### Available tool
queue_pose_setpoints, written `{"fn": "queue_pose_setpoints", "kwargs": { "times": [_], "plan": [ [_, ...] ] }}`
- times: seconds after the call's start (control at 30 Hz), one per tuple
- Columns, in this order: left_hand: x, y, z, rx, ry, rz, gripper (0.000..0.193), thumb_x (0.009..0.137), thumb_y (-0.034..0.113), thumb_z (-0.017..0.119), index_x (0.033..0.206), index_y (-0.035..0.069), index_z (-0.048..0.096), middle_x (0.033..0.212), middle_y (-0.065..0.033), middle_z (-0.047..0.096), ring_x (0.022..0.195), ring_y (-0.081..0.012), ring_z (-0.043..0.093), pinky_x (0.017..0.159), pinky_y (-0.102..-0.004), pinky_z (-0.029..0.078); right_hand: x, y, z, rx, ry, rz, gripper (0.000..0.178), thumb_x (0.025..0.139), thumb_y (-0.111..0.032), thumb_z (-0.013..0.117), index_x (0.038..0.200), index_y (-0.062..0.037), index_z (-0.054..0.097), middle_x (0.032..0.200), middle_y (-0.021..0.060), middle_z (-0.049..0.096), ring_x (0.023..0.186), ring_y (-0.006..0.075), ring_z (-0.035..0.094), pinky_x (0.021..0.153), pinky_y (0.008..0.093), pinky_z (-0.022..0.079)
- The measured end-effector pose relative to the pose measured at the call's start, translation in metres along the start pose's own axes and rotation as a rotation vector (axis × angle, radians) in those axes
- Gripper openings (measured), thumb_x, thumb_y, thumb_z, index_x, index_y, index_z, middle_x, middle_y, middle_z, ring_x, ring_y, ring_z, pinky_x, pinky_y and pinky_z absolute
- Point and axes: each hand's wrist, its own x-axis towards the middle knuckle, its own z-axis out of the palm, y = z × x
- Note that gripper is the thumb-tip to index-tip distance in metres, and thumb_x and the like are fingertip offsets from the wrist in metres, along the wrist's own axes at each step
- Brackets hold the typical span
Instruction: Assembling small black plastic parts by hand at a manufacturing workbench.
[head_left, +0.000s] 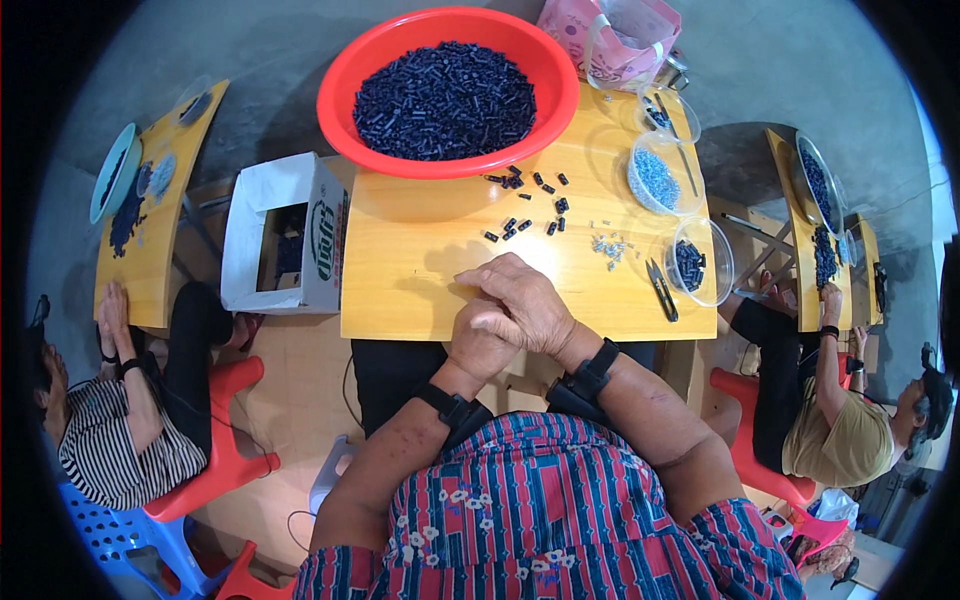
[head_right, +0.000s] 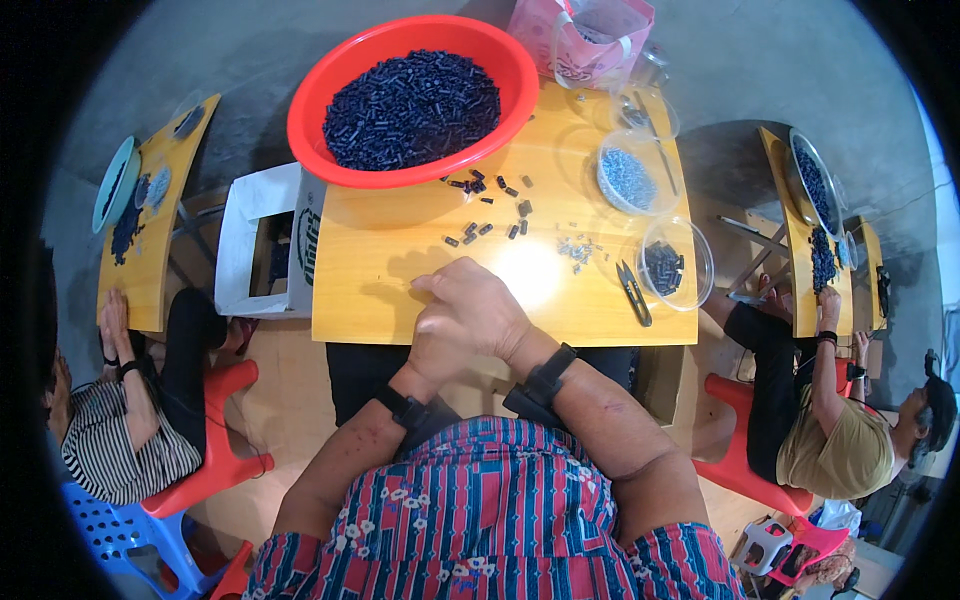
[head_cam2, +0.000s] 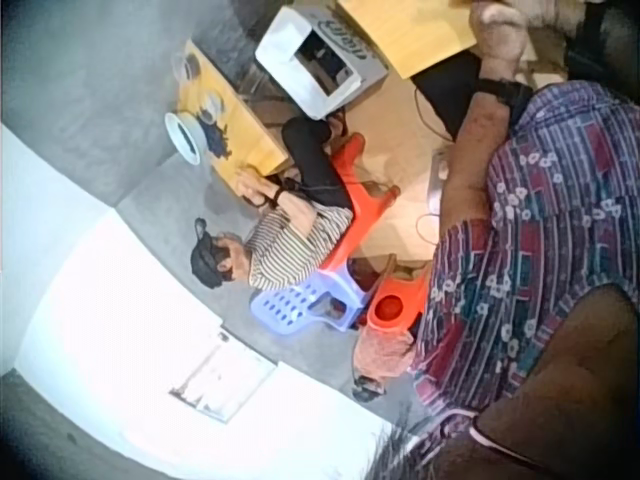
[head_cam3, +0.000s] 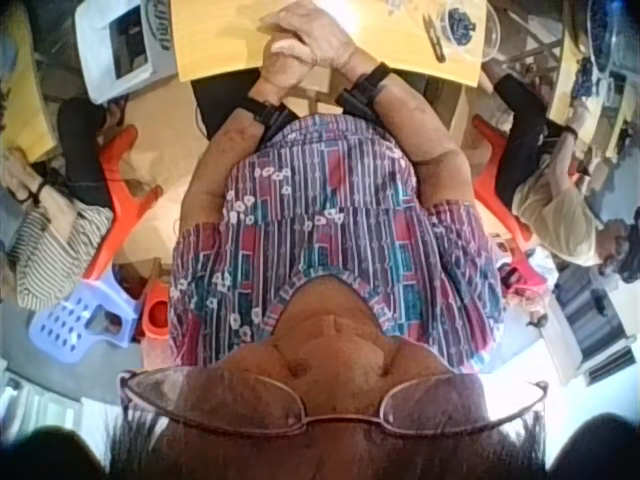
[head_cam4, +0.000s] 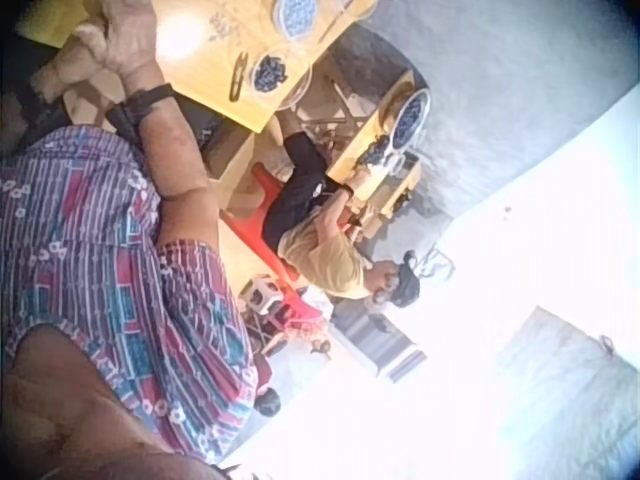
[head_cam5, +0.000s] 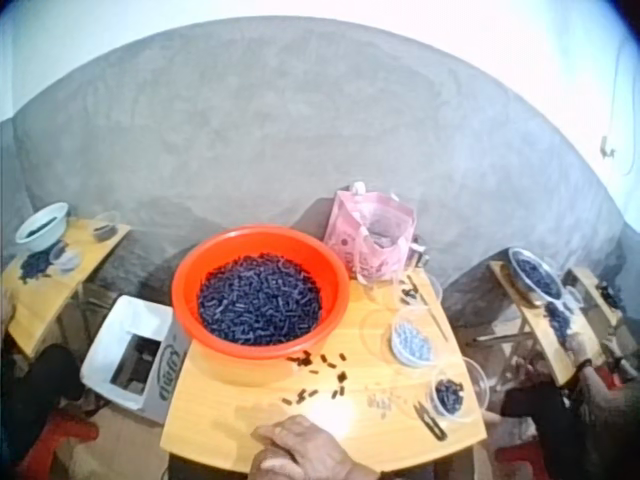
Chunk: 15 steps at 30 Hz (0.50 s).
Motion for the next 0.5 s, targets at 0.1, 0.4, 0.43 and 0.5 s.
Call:
{"fn": "queue_pose_setpoints", "kwargs": {
  "times": [0.1,0.4,0.43,0.5],
  "plan": [
    [-0.005,-0.006,0.004,-0.044,0.015,0.007,0.03,0.087,0.022,0.065,0.11,0.004,0.066,0.104,-0.0175,0.069,0.096,-0.036,0.067,0.08,-0.0426,0.054,0.001,0.004,0.003,-0.004,-0.026,-0.001,0.075,0.082,-0.071,0.058,0.121,-0.0068,0.066,0.096,0.017,0.065,0.098,0.0373,0.059,0.092,0.0454,0.049],
    [-0.013,-0.02,0.015,-0.035,-0.075,-0.063,0.033,0.089,0.021,0.066,0.119,0.006,0.062,0.114,-0.0145,0.065,0.107,-0.0304,0.063,0.087,-0.0407,0.052,-0.001,0.006,0.003,0.005,-0.08,-0.018,0.08,0.079,-0.074,0.059,0.122,-0.0077,0.066,0.107,0.0171,0.062,0.101,0.0377,0.057,0.094,0.0457,0.048],
    [-0.012,-0.018,0.016,-0.101,0.053,-0.003,0.029,0.086,0.025,0.068,0.106,0.005,0.069,0.101,-0.0164,0.07,0.094,-0.0348,0.068,0.076,-0.0422,0.056,0.0,0.007,0.003,0.007,-0.08,-0.014,0.08,0.079,-0.074,0.059,0.122,-0.0077,0.066,0.107,0.0171,0.062,0.101,0.0377,0.057,0.094,0.0457,0.048],
    [-0.019,-0.023,0.014,0.012,-0.09,-0.012,0.035,0.092,0.021,0.063,0.124,0.007,0.058,0.121,-0.0138,0.061,0.112,-0.0292,0.059,0.09,-0.0397,0.05,0.0,0.009,0.005,0.004,-0.075,-0.042,0.08,0.078,-0.074,0.06,0.122,-0.0075,0.066,0.105,0.0165,0.06,0.1,0.0372,0.056,0.093,0.0453,0.048]
  ]
}}
